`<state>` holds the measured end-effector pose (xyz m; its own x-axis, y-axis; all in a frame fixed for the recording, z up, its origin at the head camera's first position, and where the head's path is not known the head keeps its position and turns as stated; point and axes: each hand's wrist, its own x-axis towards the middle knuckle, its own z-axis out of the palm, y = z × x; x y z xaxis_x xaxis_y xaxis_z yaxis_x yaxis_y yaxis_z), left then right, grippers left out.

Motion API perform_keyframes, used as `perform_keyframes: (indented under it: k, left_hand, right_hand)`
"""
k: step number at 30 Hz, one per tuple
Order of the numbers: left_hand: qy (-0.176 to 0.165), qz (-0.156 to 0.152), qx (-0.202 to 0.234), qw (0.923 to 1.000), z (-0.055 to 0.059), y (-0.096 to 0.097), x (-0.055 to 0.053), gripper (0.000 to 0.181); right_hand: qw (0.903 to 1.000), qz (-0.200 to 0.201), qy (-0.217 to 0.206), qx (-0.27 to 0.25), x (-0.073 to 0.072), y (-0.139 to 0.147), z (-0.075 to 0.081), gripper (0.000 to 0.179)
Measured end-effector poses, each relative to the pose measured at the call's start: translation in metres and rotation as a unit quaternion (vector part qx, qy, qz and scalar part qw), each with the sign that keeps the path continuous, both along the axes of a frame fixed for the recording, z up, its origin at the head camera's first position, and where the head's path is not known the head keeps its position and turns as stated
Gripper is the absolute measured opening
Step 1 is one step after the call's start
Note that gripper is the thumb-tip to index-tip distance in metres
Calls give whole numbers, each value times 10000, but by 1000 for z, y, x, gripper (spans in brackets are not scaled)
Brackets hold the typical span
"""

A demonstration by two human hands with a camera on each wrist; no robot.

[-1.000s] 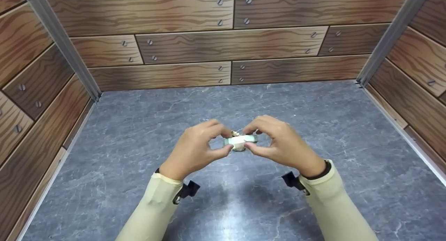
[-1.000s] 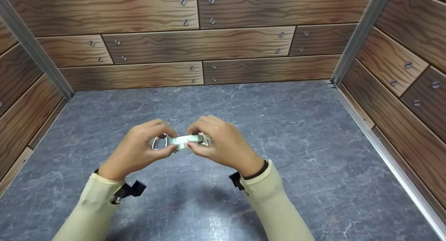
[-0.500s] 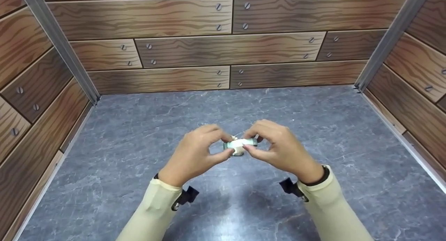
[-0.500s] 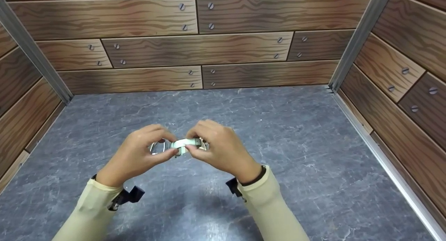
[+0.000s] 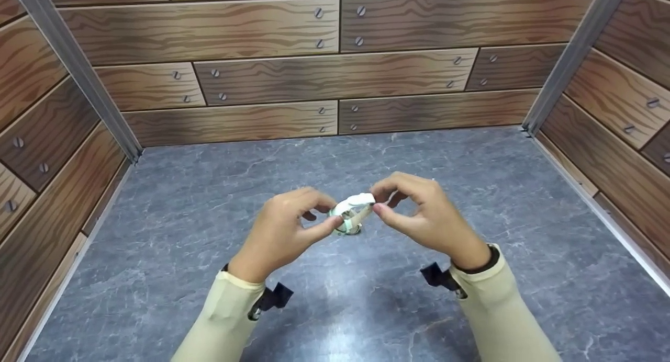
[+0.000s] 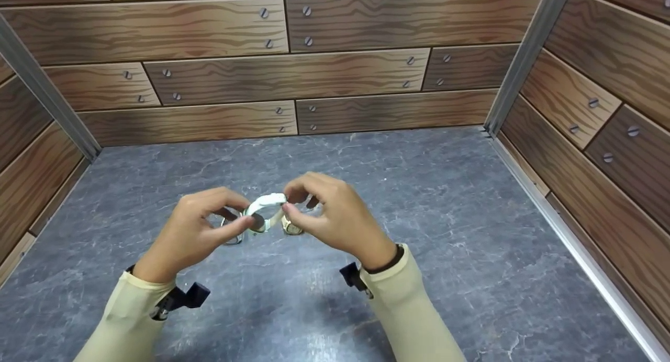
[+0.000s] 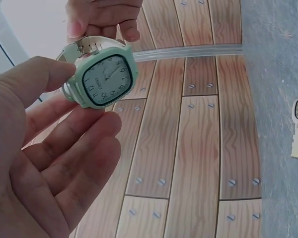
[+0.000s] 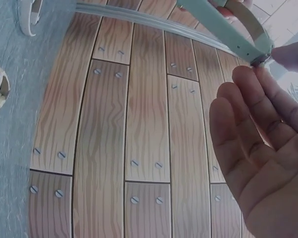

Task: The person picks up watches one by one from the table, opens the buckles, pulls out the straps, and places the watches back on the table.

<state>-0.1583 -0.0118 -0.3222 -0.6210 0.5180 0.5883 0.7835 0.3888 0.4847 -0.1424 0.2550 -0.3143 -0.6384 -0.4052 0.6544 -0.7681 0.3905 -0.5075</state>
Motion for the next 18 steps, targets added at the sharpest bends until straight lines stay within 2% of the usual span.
perform_keyframes:
  k: [5,9,14,18]
  left_hand:
    - [-281,-86,-287,9992,2,1,2,8]
    - [-398,-229,-273,9986,1,5,4,14]
    - [-141,-293,-77,9994,0,13,9,23]
    - [40,-191,-84,9998,-1,17,11,20]
  right_hand:
    - [9999,88,-122,51,1,-3,1,15]
    - [9994,279,-129,128,2,-7,0,17]
    - [9983,416,-281,289,3,-14,-4,16]
    - [9974,401,-428,417,5,-17,-6,14]
